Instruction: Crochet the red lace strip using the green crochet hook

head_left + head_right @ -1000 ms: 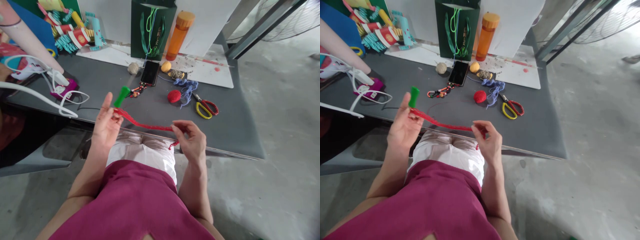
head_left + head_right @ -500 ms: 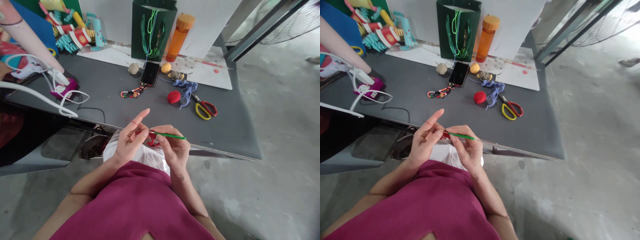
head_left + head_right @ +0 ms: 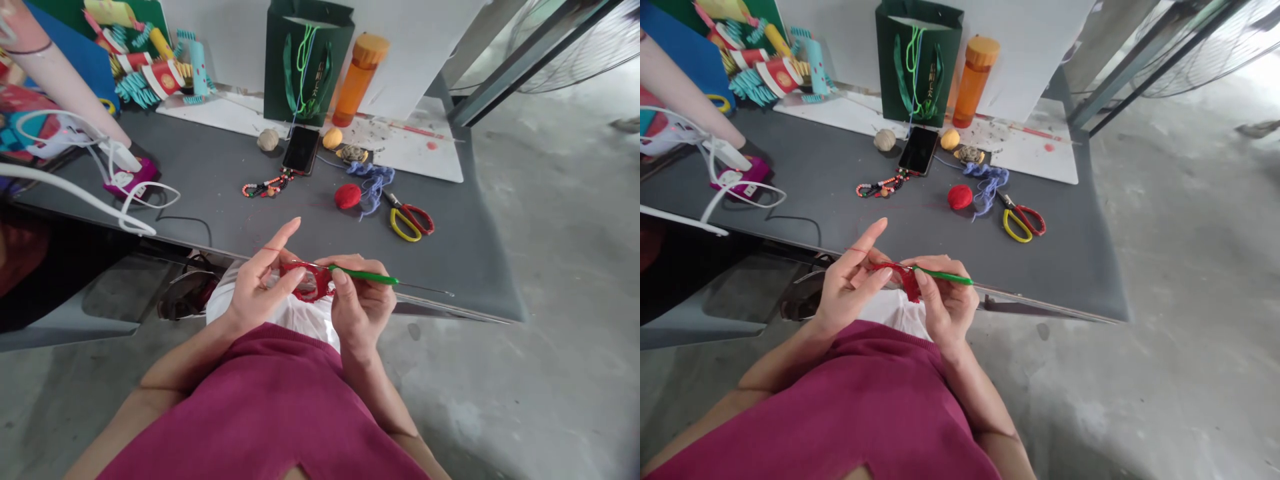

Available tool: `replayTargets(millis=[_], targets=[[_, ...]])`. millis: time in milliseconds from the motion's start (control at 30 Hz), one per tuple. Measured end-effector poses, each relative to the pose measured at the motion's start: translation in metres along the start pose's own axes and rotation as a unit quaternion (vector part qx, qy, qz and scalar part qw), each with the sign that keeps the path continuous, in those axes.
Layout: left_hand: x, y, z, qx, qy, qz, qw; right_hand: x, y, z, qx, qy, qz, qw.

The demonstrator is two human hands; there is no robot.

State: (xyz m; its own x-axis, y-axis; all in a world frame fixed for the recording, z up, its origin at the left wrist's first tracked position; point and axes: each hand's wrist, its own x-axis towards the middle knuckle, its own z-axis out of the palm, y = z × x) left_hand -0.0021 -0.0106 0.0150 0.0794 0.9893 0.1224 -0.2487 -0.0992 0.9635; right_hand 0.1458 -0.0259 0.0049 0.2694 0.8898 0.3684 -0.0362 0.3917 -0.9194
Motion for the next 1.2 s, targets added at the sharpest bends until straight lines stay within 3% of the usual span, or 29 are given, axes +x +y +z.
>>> replayTargets(millis=[233,400,600,933,1200], targets=[[0.008,-0.001,-0.003,-0.043,-0.018,-0.037,0.998,0.002,-0.002,-0.001,0.009,-0.02,0.036,0.999],[0.012,-0.001,-0.007,-0.073,-0.041,-0.077,0.993,0.0,-0.004,-0.002,-0.004,0.002,0.038,0.999],[0.012,0.0,-0.013,-0.056,-0.027,-0.068,0.996,-0.001,-0.006,-0.002,-0.014,0.019,0.02,1.0],[0.011,-0.002,-0.016,-0.035,-0.039,-0.054,0.997,0.005,0.003,-0.005,0.095,0.003,0.037,0.995],[0.011,-0.001,-0.016,-0.042,-0.044,-0.049,0.997,0.004,0.002,-0.006,0.059,-0.005,0.041,0.997]])
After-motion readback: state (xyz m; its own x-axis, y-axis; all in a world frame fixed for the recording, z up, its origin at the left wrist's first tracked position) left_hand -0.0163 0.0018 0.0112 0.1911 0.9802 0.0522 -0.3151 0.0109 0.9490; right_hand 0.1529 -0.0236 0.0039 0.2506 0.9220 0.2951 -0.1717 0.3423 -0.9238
